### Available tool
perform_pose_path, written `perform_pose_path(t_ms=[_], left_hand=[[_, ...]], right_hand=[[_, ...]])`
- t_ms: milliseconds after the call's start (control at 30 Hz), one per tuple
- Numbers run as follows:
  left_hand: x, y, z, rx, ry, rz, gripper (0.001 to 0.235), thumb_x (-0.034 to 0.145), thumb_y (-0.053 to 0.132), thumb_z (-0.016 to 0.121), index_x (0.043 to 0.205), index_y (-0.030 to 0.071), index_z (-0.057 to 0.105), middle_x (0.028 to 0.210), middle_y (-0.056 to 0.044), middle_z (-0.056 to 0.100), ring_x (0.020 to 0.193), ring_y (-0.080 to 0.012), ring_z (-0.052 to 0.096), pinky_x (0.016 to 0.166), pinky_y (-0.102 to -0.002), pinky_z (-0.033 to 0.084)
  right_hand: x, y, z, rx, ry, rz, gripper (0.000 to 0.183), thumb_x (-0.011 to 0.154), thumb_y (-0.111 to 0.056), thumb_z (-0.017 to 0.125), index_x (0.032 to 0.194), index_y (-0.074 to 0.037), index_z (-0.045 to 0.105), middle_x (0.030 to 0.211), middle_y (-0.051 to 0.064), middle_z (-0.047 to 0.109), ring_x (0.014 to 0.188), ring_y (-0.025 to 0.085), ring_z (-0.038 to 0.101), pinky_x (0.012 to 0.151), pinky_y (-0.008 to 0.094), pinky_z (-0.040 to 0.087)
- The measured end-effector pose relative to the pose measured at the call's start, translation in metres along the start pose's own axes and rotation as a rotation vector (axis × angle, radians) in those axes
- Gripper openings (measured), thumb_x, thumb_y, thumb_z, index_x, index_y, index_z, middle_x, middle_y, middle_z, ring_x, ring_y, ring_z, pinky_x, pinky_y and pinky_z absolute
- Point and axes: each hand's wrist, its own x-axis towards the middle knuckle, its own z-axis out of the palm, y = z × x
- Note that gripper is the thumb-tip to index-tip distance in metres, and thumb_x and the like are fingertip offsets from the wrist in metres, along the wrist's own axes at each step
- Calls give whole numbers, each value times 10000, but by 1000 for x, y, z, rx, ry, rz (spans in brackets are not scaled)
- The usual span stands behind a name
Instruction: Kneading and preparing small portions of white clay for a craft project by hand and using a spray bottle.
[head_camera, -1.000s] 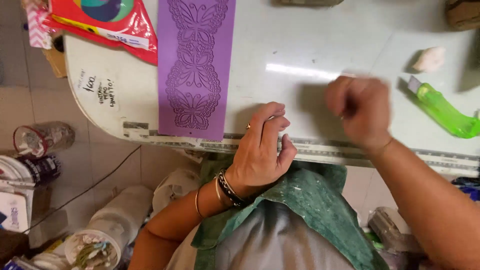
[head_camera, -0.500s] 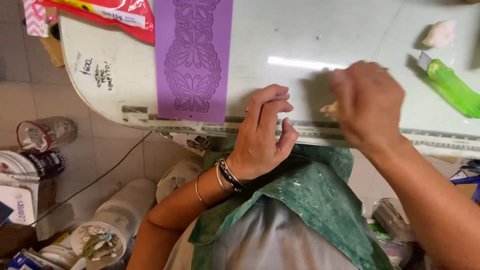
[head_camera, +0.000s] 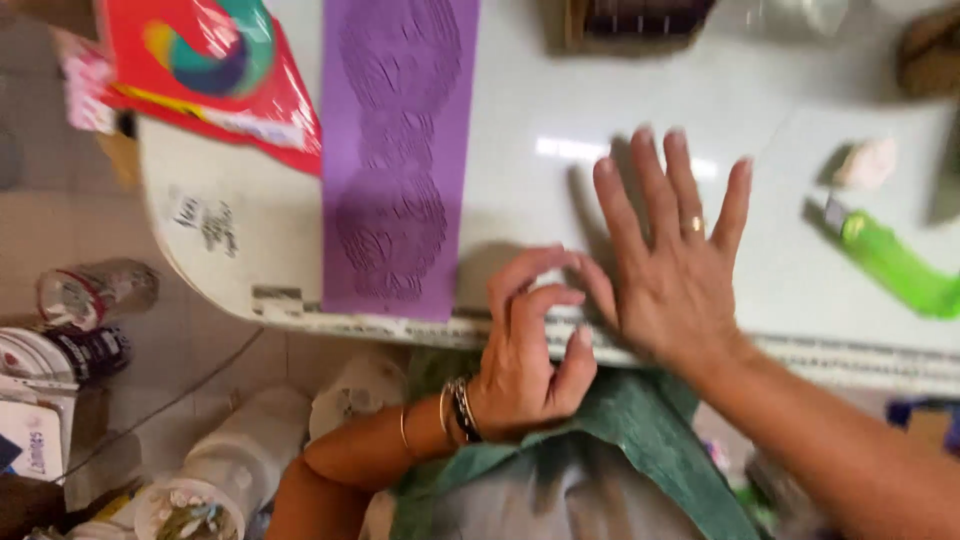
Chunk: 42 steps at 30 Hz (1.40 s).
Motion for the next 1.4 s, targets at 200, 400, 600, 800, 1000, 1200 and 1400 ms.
perform_pose_path(t_ms=[200, 400, 600, 800, 1000, 1200, 1400], left_hand=[[6, 6, 3, 13, -29, 2, 188, 890, 119, 420, 1007, -27, 406, 1147, -224, 385, 1126, -338, 454, 979, -424, 424], [-1, 2, 5, 113, 69, 31, 150, 879, 83, 436, 997, -8, 420, 1132, -179, 404, 1112, -298, 441, 998, -418, 405], [-4, 3, 4, 77, 90, -32, 151, 908, 118, 420, 1031, 30, 414, 1160, -156, 375, 1099, -270, 467, 959, -383, 455], [-4, 9, 14, 61, -58, -45, 171, 907, 99, 463, 1057, 33, 413, 1167, -133, 364, 1100, -270, 484, 984, -381, 438], [-3, 20, 44, 56, -263, 45, 525, 901, 313, 569, 1295, 45, 349, 1334, -145, 370, 1254, -275, 434, 1073, -386, 456], [2, 10, 58, 50, -121, -32, 326, 973, 198, 453, 1273, 74, 435, 1126, -113, 556, 983, -207, 580, 888, -315, 517], [8, 13, 52, -57, -168, -141, 228, 945, 165, 478, 1138, 50, 514, 1077, -92, 575, 990, -207, 587, 869, -293, 509]], right_hand=[[5, 4, -5, 130, 371, -192, 468, 923, -293, 433, 1260, 29, 483, 1259, 187, 520, 1200, 340, 474, 1070, 469, 211], [-8, 8, -8, 240, 194, -204, 529, 928, -350, 387, 1331, -7, 387, 1363, 174, 402, 1289, 339, 355, 1086, 488, 176], [-46, 17, -14, 334, 159, -230, 564, 859, -281, 565, 1295, 25, 382, 1363, 202, 381, 1276, 383, 365, 1065, 535, 286], [-73, 32, -3, 590, 372, -37, 303, 898, -44, 542, 1180, 57, 491, 1163, 210, 526, 1062, 325, 515, 940, 435, 390], [-60, 23, -15, 1916, 447, 455, 542, 865, -496, 425, 1163, -43, 442, 1057, 100, 509, 878, 175, 441, 836, 308, 364], [-71, 20, -25, 1836, 191, 281, 650, 864, -299, 438, 1416, -117, 146, 1459, 131, 256, 1297, 214, 313, 1069, 340, 299], [-86, 29, -15, 1127, 189, 274, 433, 889, -71, 507, 1296, -13, 373, 1259, 139, 457, 1101, 209, 484, 942, 297, 411]])
